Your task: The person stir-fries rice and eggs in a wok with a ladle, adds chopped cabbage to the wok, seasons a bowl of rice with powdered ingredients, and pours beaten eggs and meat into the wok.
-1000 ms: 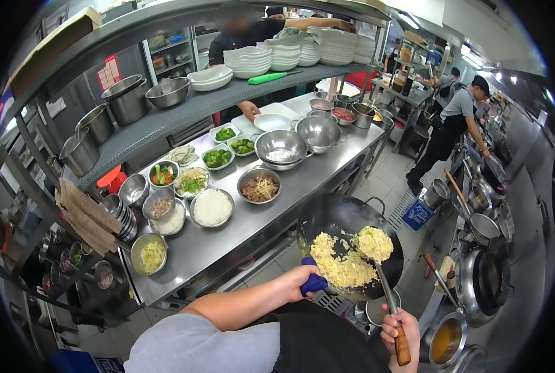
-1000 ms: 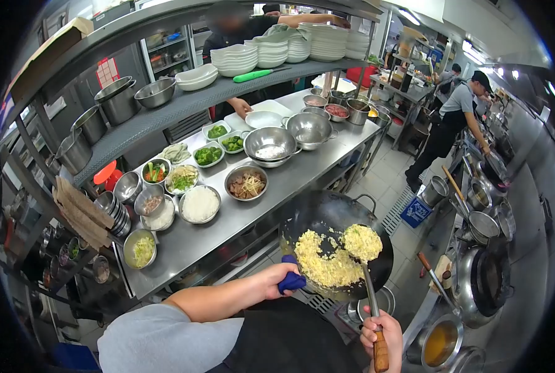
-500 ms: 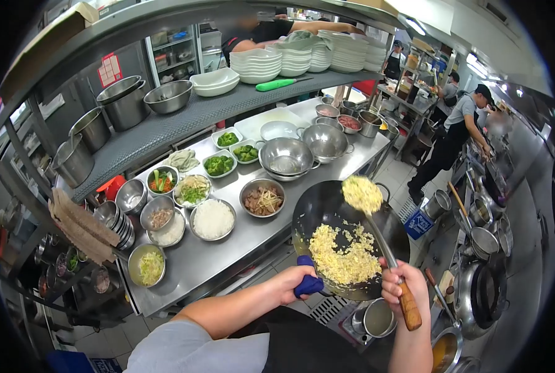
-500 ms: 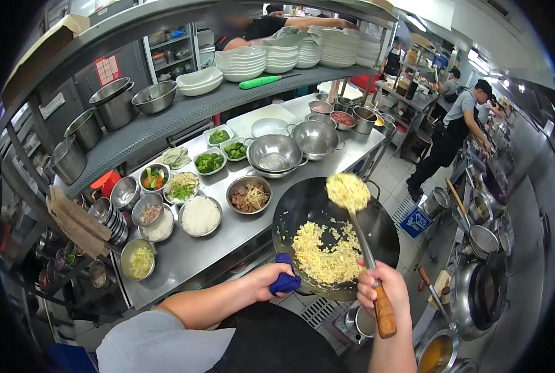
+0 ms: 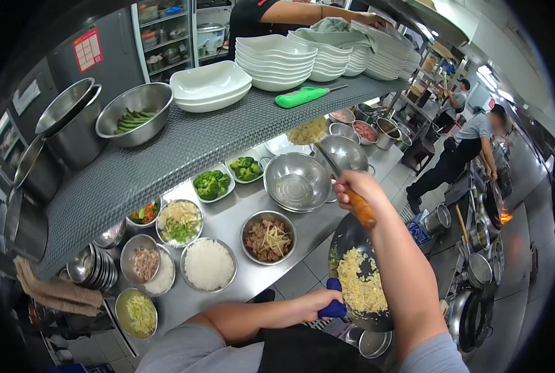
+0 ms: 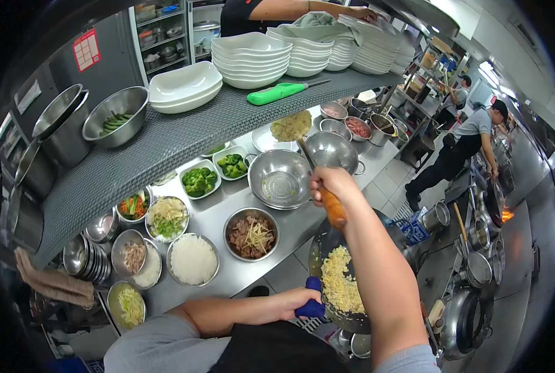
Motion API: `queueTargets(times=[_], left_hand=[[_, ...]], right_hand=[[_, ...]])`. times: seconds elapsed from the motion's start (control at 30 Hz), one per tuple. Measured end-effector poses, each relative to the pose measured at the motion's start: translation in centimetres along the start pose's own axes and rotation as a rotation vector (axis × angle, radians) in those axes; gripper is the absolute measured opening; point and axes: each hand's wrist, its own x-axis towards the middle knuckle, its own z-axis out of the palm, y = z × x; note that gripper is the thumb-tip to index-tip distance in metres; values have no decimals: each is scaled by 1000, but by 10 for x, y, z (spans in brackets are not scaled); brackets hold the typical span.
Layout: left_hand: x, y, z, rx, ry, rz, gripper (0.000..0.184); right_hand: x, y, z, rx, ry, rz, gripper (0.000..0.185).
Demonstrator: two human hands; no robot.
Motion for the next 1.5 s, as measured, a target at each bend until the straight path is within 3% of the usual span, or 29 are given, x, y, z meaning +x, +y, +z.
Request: queueTargets(times=[0.1, 0.17, 0.2, 0.27, 0.47, 0.6, 0.67, 0.7, 0.77, 0.87, 0.93, 1.0, 1.07, 1.17, 1.23, 1.27, 1.33, 1.37, 1.43, 1.47, 1.5], left_hand=[[9, 10, -8, 6, -58, -43, 24], [9, 18, -10, 39, -68, -65, 23], [11, 19, -13, 35, -70, -69, 23], [17, 17, -19, 67, -103, -81, 22], [11, 19, -19, 14, -20, -74, 21], [3, 23, -19, 22, -11, -77, 21], [1, 23, -16, 0, -1, -61, 20], [3, 22, -15, 12, 0, -59, 20], [11, 13, -13, -10, 30, -92, 20], [20, 6, -9, -11, -28, -84, 20], [29, 3, -4, -42, -33, -86, 20], [34, 4, 7, -127, -114, -92, 20], [25, 8, 31, -113, -36, -79, 17], [22, -12, 46, -173, -85, -62, 19], [0, -14, 77, -246, -120, -18, 19], [12, -14, 88, -213, -134, -22, 18], [61, -5, 115, -186, -121, -7, 17], [87, 2, 130, -182, -98, 25, 16], [112, 4, 148, -197, -195, 89, 14], [97, -12, 154, -142, -104, 150, 13], [88, -36, 139, -136, -118, 69, 14]], right_hand=[[54, 9, 12, -245, 90, -48, 11], [85, 22, 12, -653, 185, -79, 18], [102, 33, 8, -655, 186, -73, 18], [127, 53, 1, -1210, 279, -279, 28], [118, 54, 16, -1315, 417, -239, 30], [118, 56, 12, -1313, 474, -267, 29], [119, 58, -4, -761, 316, -363, 24], [112, 54, -11, -755, 323, -371, 24], [77, 49, -23, -206, 165, -186, 20], [-11, 46, -55, 56, 128, -173, 16], [-91, 50, -78, 27, 150, -175, 39], [-176, 68, -92, 2, 222, -214, 41], [-261, 100, -93, -22, 362, -222, 43], [-358, 194, -95, -113, 607, -170, 56], [-379, 280, -103, -636, 824, -171, 61], [-384, 304, -105, -695, 867, -246, 61], [-381, 319, -117, -539, 975, -145, 60], [-376, 316, -122, -612, 1032, -305, 53], [-385, 291, -121, -505, 1044, -272, 53], [-397, 274, -116, -308, 1025, -264, 54], [-411, 260, -115, -121, 993, -261, 55]])
